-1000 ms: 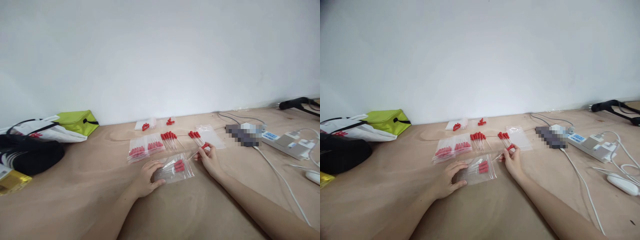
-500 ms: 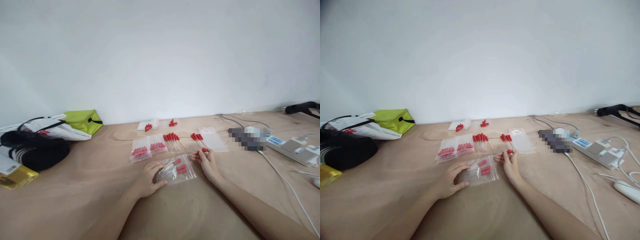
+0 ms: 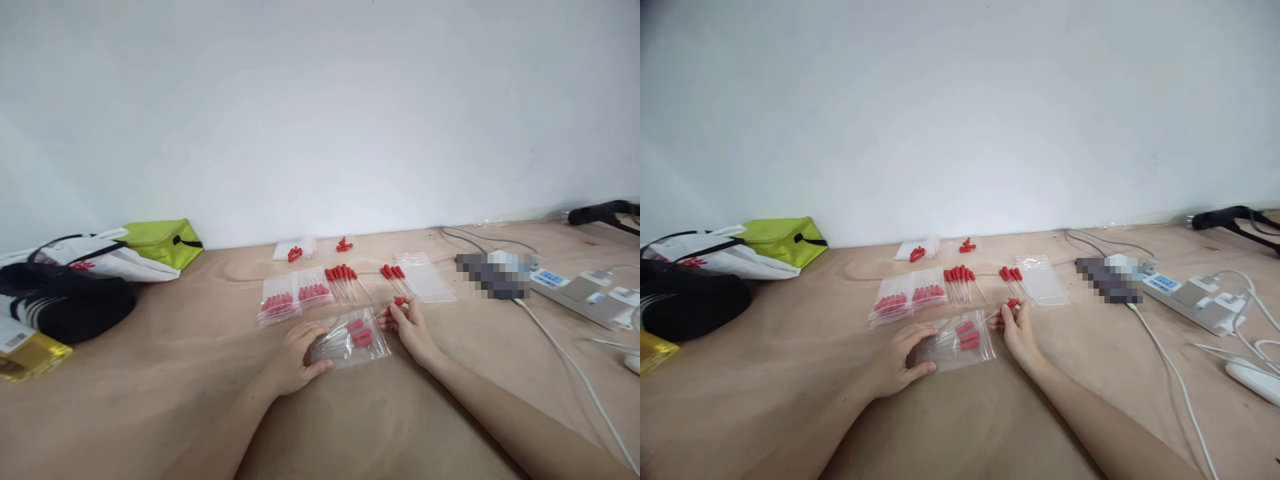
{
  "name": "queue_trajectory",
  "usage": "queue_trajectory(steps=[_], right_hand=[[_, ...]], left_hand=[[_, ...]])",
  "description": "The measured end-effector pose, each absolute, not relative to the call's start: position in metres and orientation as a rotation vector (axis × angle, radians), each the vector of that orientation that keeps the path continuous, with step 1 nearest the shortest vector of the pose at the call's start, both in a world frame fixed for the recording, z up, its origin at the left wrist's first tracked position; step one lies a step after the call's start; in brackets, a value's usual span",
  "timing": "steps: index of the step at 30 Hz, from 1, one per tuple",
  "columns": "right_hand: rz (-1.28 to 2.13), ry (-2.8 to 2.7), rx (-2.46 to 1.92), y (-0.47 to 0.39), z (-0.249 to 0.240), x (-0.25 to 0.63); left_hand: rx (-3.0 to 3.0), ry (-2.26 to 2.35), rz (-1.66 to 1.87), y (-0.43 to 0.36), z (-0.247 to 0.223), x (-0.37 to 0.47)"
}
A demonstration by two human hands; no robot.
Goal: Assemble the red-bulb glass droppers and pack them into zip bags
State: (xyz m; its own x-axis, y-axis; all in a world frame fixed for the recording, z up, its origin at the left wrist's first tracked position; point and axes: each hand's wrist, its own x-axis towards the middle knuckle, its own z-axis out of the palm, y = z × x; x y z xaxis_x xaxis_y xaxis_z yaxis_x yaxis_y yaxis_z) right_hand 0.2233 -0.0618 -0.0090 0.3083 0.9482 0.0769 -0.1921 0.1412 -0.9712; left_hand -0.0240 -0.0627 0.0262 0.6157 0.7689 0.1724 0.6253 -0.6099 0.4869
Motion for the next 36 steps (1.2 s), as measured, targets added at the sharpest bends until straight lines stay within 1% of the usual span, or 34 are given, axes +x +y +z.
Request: queue_trajectory(steps=[4,9,11,13,16,19,22,27,36], right_hand=[[1.139,-1.001,-1.108,-0.065,-0.01,0.219],[1.068,-1.415,-1.284,-0.067,-0.009,0.226],[1.017,-1.597,-1.266,-0.067,-0.005,0.228],[1.041,-1.674,-1.183,-0.066,-0.001,0.228],[1.167,-1.566,-1.128,-0.063,-0.004,0.226],[1.118,-1.436,-1.234,-0.058,-0.012,0.226],[1.096,-1.491,-1.289,-0.057,-0.014,0.226],[1.218,-1.562,-1.142,-0.061,-0.005,0.224],[1.277,-1.492,-1.195,-0.062,-0.005,0.226]], left_hand=[[2.467,1.11,0.511,-0.063,0.028,-0.023],[2.481,1.098,0.532,-0.062,0.027,-0.023],[2.483,1.102,0.532,-0.063,0.027,-0.023],[2.481,1.107,0.528,-0.063,0.027,-0.023],[2.473,1.118,0.516,-0.062,0.026,-0.024],[2.469,1.116,0.512,-0.061,0.025,-0.024],[2.465,1.111,0.523,-0.061,0.025,-0.024],[2.475,1.112,0.525,-0.062,0.026,-0.024],[2.482,1.122,0.527,-0.062,0.025,-0.025]])
